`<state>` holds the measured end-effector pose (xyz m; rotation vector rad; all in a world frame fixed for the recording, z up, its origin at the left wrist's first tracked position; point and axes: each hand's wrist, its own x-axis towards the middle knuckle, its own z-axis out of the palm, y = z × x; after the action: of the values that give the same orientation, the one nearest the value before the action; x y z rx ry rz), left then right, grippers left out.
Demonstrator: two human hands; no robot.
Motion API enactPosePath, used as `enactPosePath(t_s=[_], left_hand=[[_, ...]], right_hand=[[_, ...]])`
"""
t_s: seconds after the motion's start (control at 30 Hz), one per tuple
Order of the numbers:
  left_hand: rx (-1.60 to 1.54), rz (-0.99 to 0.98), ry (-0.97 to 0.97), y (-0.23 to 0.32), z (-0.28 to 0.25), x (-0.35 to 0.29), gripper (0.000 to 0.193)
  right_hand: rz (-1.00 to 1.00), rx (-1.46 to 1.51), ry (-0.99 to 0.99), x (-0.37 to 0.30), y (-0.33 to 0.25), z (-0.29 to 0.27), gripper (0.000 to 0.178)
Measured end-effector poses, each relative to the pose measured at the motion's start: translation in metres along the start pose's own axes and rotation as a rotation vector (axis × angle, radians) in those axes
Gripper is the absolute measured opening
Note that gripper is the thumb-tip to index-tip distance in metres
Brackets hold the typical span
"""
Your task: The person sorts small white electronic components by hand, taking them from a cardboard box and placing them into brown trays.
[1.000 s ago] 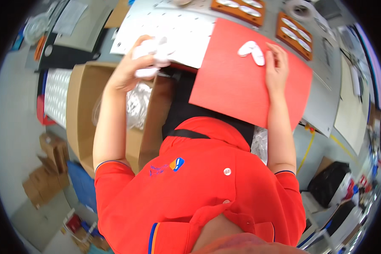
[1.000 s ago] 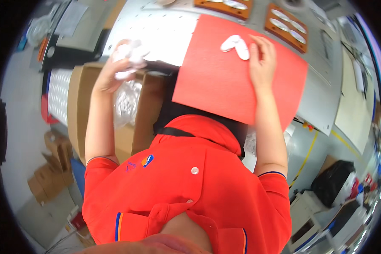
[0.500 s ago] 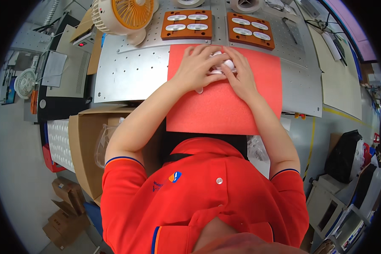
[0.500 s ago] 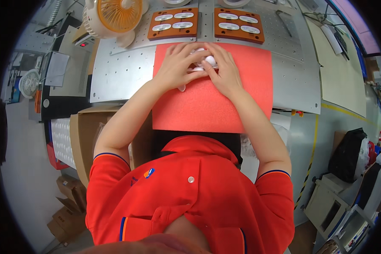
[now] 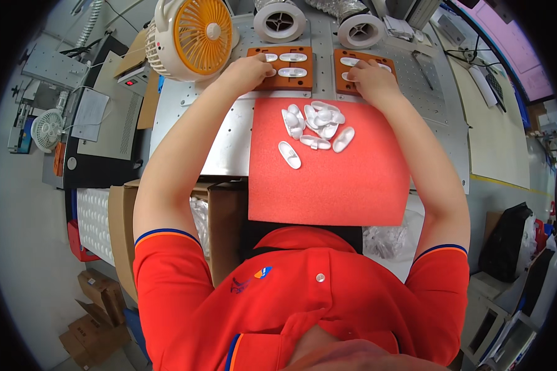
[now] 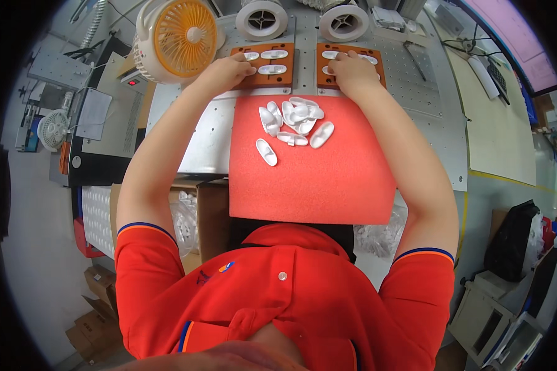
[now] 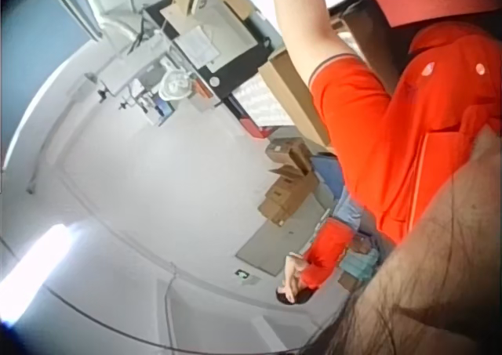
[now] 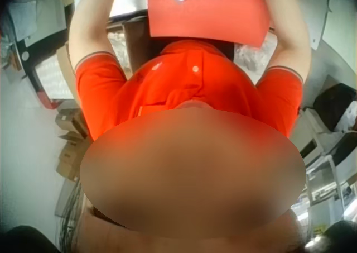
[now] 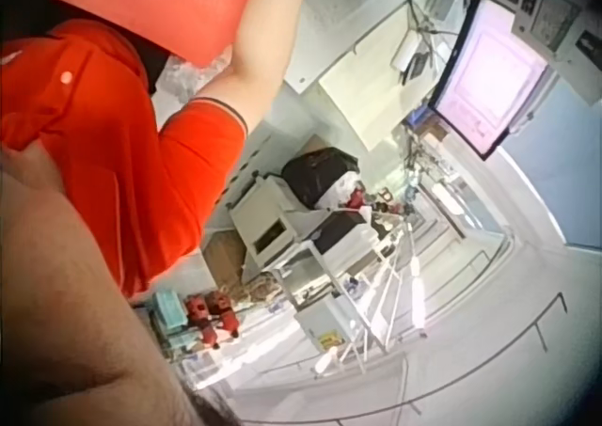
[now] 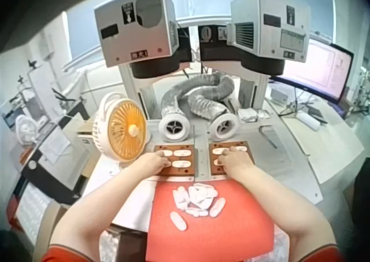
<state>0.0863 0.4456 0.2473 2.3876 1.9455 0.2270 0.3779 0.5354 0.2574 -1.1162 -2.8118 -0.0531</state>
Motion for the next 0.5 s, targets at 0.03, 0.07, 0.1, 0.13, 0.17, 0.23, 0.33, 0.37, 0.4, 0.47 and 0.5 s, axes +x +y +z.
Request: enactPosePath(t_s=[0.03,0.07,0.1,0.13,0.17,0.23,0.33,0.37,0.4,0.47,0.5], left_hand=[[0.007,0.037,-0.065,-0.003,-0.005,0.007,0.019],[0.012,0.034,-0.061,-0.009,-0.010,0.010,0.019],[-0.068,0.042,-0.122,-0.013,-0.018,0.014,0.019],[-0.147,0.050,-0.184,-0.016,-0.025,0.018,0.018],[-0.104,0.057,-0.069,-0.021,-0.025,0.021,0.021],[-0.050,0.054,-0.041,-0.029,-0.023,0.031,0.024],[-0.018,0.068,0.019,-0.031,-0.013,0.053,0.026],[0.012,0.051,-0.112,-0.026,-0.017,0.059,0.025],[0.045,0.035,-0.242,-0.022,-0.021,0.065,0.023],[-0.005,0.043,-0.162,-0.019,-0.024,0.073,0.024],[-0.120,0.048,-0.094,-0.011,-0.025,0.077,0.024]], right_hand=[[0.016,-0.045,-0.042,0.007,0.005,0.004,0.017],[0.012,-0.046,-0.037,0.013,0.002,-0.001,0.017],[0.009,-0.036,-0.165,0.018,-0.003,-0.013,0.018],[0.006,-0.027,-0.293,0.023,-0.004,-0.020,0.020],[-0.063,0.019,-0.229,0.027,0.001,-0.020,0.022],[-0.051,0.040,-0.139,0.039,0.010,-0.020,0.021],[-0.033,-0.003,-0.011,0.053,0.024,-0.004,0.017],[-0.057,-0.029,-0.010,0.058,0.027,0.000,0.017],[-0.080,-0.054,-0.009,0.060,0.033,0.003,0.017],[-0.067,-0.068,-0.022,0.065,0.043,-0.010,0.021],[-0.061,-0.085,-0.037,0.063,0.047,-0.017,0.025]])
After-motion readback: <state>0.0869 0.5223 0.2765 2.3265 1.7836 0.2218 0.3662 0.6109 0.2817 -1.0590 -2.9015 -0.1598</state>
